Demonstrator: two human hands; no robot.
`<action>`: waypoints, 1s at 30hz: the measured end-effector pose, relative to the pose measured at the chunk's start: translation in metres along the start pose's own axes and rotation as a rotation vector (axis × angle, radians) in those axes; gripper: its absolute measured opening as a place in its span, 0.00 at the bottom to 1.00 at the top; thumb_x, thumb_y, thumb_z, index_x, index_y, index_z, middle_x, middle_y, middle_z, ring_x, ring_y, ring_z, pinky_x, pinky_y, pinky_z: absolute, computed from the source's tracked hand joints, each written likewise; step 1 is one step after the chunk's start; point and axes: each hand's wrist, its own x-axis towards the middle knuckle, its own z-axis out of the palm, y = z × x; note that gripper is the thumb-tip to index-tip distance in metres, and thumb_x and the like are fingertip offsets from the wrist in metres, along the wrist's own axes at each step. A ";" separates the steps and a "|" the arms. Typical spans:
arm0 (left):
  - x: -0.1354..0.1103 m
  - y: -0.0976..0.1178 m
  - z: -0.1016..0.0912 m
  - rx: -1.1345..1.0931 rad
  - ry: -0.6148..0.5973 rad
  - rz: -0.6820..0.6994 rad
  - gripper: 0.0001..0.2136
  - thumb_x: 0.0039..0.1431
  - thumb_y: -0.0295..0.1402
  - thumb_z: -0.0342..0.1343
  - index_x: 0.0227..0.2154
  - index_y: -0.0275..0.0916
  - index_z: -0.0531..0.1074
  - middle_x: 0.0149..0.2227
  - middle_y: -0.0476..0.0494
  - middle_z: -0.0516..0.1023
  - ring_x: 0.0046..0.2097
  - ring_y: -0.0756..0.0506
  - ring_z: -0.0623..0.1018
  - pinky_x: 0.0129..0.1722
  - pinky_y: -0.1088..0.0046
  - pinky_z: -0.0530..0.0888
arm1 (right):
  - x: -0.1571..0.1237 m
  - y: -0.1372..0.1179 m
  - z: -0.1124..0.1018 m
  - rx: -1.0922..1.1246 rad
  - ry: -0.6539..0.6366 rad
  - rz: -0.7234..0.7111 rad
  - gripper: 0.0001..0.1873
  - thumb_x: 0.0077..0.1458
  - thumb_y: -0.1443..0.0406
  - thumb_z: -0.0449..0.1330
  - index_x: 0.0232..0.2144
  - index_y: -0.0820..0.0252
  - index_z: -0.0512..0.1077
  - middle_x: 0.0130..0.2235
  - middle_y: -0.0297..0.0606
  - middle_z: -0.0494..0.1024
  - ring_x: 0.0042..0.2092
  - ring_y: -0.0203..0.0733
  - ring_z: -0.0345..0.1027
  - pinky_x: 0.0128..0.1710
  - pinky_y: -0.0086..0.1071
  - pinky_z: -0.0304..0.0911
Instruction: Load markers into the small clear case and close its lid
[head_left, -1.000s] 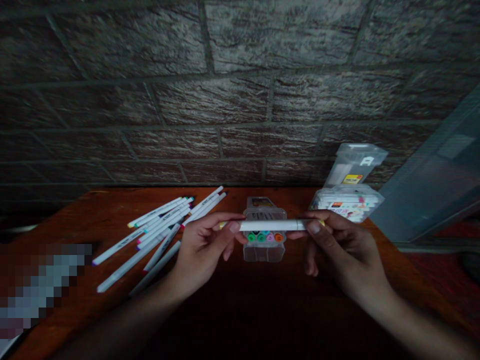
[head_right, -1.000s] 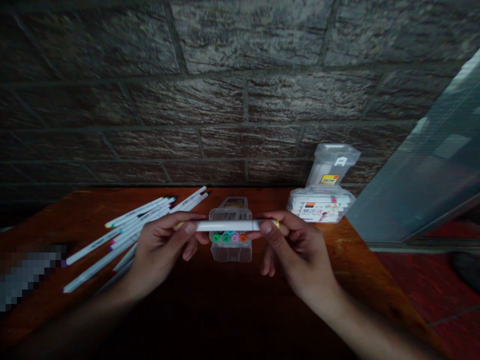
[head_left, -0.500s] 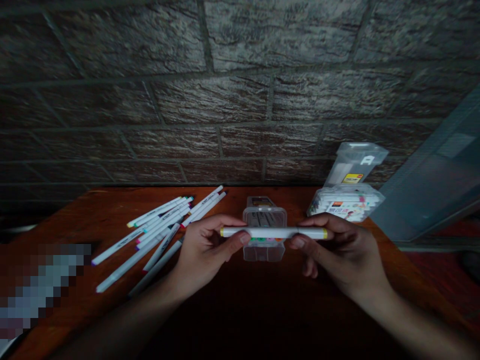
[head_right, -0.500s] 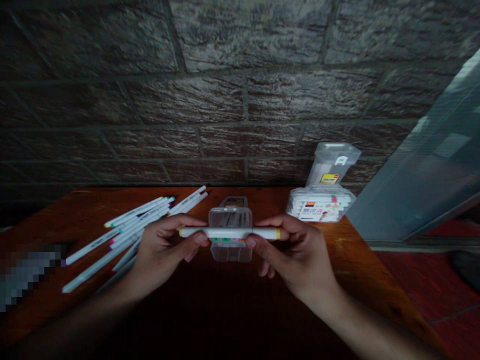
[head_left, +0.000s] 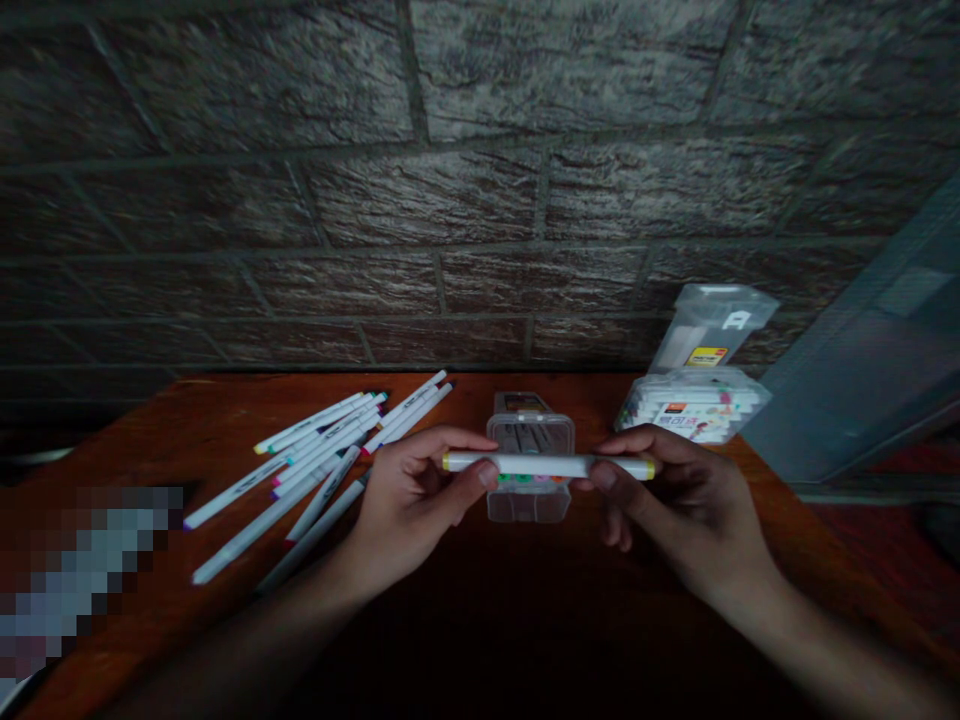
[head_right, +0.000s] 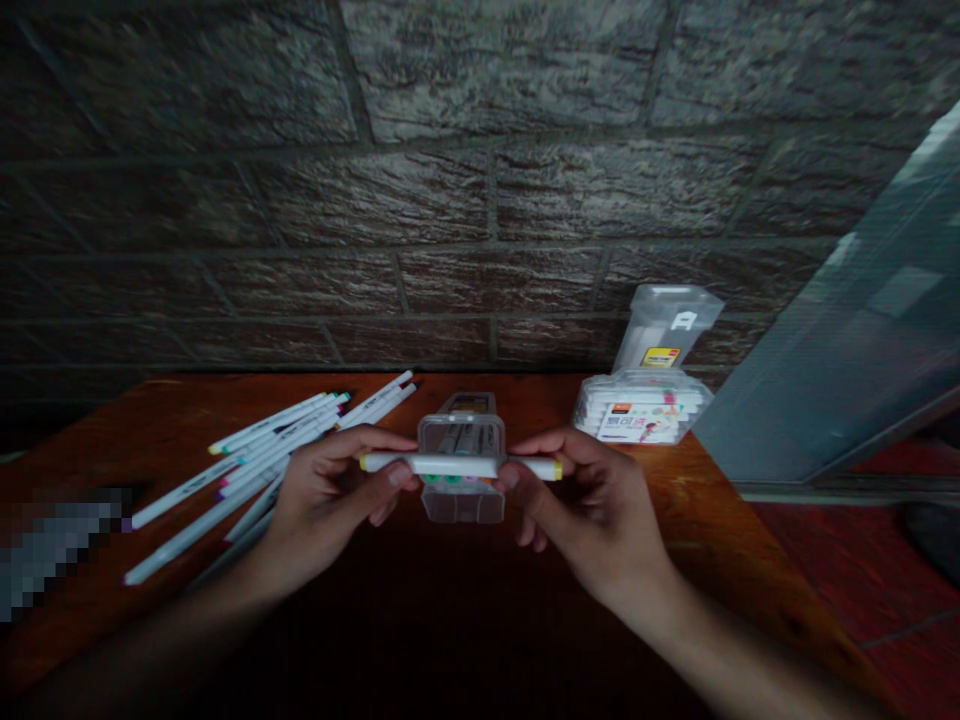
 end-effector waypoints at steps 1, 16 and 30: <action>0.000 0.000 0.000 0.004 0.009 0.007 0.10 0.57 0.35 0.71 0.40 0.37 0.83 0.21 0.48 0.78 0.18 0.53 0.69 0.16 0.79 0.63 | 0.000 0.000 0.000 -0.002 0.008 0.000 0.15 0.54 0.57 0.75 0.36 0.58 0.78 0.17 0.32 0.79 0.14 0.35 0.69 0.14 0.24 0.64; 0.002 0.001 0.000 -0.093 -0.027 -0.012 0.09 0.62 0.37 0.68 0.41 0.37 0.83 0.26 0.43 0.84 0.19 0.54 0.70 0.18 0.81 0.65 | -0.001 0.001 0.000 0.041 -0.011 -0.007 0.12 0.55 0.60 0.75 0.39 0.57 0.80 0.17 0.31 0.79 0.15 0.34 0.70 0.15 0.22 0.65; 0.005 0.000 -0.001 0.046 0.052 0.123 0.06 0.55 0.27 0.71 0.36 0.38 0.85 0.20 0.51 0.77 0.19 0.54 0.70 0.18 0.81 0.64 | 0.001 0.001 0.000 0.055 -0.006 -0.011 0.10 0.52 0.63 0.77 0.35 0.55 0.81 0.17 0.29 0.79 0.15 0.30 0.70 0.15 0.17 0.65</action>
